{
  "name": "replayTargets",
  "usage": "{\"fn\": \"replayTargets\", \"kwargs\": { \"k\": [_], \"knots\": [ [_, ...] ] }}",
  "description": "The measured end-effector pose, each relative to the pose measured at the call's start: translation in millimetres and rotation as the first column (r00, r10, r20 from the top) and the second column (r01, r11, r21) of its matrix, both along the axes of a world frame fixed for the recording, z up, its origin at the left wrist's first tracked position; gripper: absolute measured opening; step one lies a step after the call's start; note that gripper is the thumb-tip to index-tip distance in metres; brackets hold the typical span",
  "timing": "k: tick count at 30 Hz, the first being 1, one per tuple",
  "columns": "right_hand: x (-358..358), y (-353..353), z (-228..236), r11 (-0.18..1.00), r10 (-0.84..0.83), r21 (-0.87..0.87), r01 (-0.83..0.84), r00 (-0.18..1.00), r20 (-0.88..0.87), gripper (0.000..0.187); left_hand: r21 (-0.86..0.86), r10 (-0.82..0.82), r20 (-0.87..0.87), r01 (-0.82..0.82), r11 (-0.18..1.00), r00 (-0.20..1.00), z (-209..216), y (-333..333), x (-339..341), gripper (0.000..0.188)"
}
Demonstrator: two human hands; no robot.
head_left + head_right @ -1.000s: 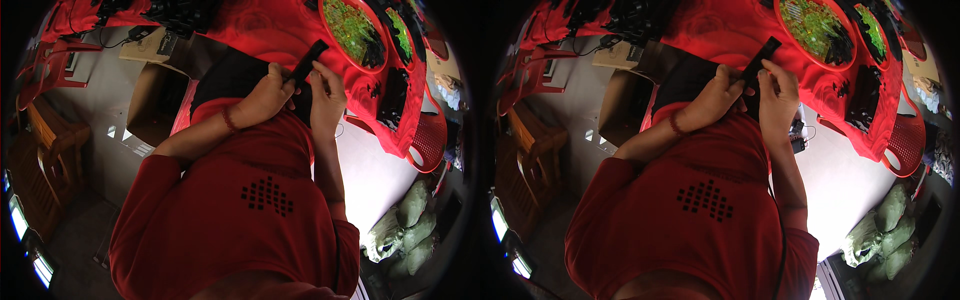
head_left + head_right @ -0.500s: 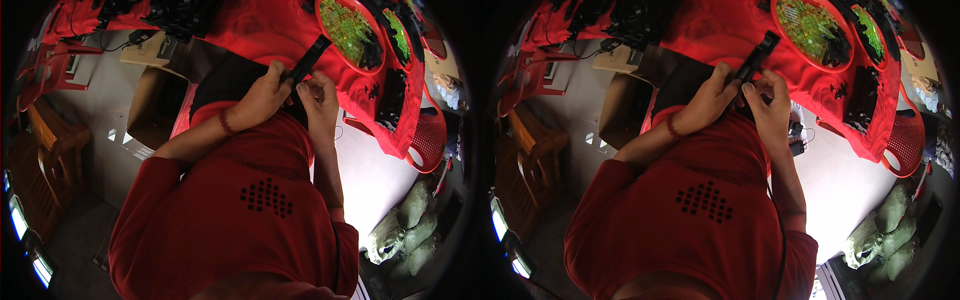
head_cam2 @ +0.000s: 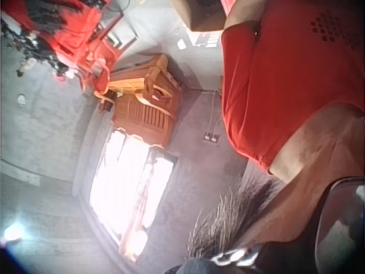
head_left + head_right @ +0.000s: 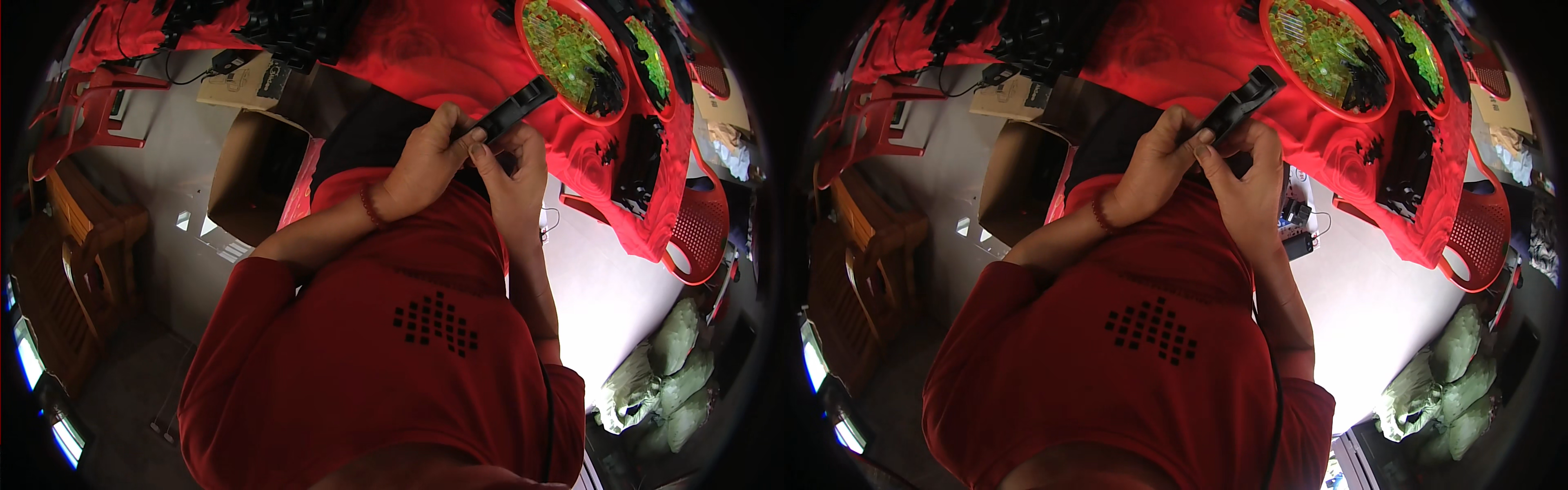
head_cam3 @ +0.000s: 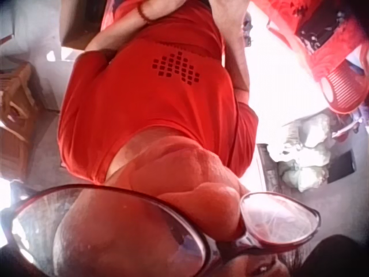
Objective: The person assembles plastic toy gun components and loads toy bullets into the assembled toy gun by hand.
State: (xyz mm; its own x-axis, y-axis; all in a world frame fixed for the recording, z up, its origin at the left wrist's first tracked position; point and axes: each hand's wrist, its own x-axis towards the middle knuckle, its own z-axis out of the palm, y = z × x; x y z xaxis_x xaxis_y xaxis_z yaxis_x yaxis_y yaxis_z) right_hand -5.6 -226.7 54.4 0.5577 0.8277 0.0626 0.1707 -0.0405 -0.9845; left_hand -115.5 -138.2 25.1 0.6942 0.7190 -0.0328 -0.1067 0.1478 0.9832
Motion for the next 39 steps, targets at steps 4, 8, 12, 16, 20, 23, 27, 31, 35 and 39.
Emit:
{"fn": "replayTargets", "kwargs": {
  "k": [4,8,12,16,20,23,27,31,35,39],
  "knots": [
    [-5.9,-2.0,5.2,1.0,-0.007,0.027,0.003,0.987,0.159,0.026,-0.046,-0.038,0.088,0.042,0.998,0.995,-2.4,3.3,-4.0,0.008],
    [-5.4,-3.6,0.4,0.998,-0.04,0.062,0.033,0.992,0.123,0.029,-0.018,-0.089,0.066,0.09,0.996,0.994,-5.5,5.5,-3.9,0.006],
    [-5.9,-4.9,0.8,0.999,-0.042,0.038,0.037,0.989,0.143,0.032,0.022,-0.053,0.124,0.05,0.998,0.991,-4.2,5.6,-2.5,0.006],
    [-8.8,-7.6,-0.8,0.997,-0.034,0.082,0.012,0.963,0.269,0.032,-0.05,-0.054,0.151,0.062,0.997,0.987,-3.4,5.8,-3.6,0.006],
    [-14.7,-9.4,-1.8,0.993,-0.078,0.111,0.04,0.929,0.361,0.033,-0.163,-0.063,0.214,0.1,0.982,0.975,-3.3,7.2,-3.6,0.01],
    [-14.2,-8.9,-2.2,0.994,-0.086,0.087,0.061,0.942,0.323,0.034,-0.208,-0.079,0.231,0.128,0.97,0.97,-3.3,9.2,-2.1,0.011],
    [-11.4,-5.8,3.2,0.995,-0.05,0.091,0.035,0.983,0.175,0.035,-0.1,-0.144,0.151,0.16,0.982,0.978,4.2,11.9,-4.8,0.009],
    [-5.8,-10.3,10.1,1.0,-0.008,0.014,0.007,0.99,0.141,0.036,-0.055,-0.18,0.114,0.187,0.981,0.977,7.2,12.1,-8.9,0.016],
    [-6.5,-6.4,27.4,0.999,-0.031,0.003,0.032,0.961,0.275,0.026,0.012,-0.2,0.04,0.2,0.98,0.979,10.8,15.2,-9.2,0.014],
    [5.0,-4.1,27.6,0.987,-0.134,0.115,0.111,0.967,0.218,0.019,0.059,-0.103,0.048,0.1,0.993,0.993,19.1,10.5,-4.3,0.011]
  ]
}}
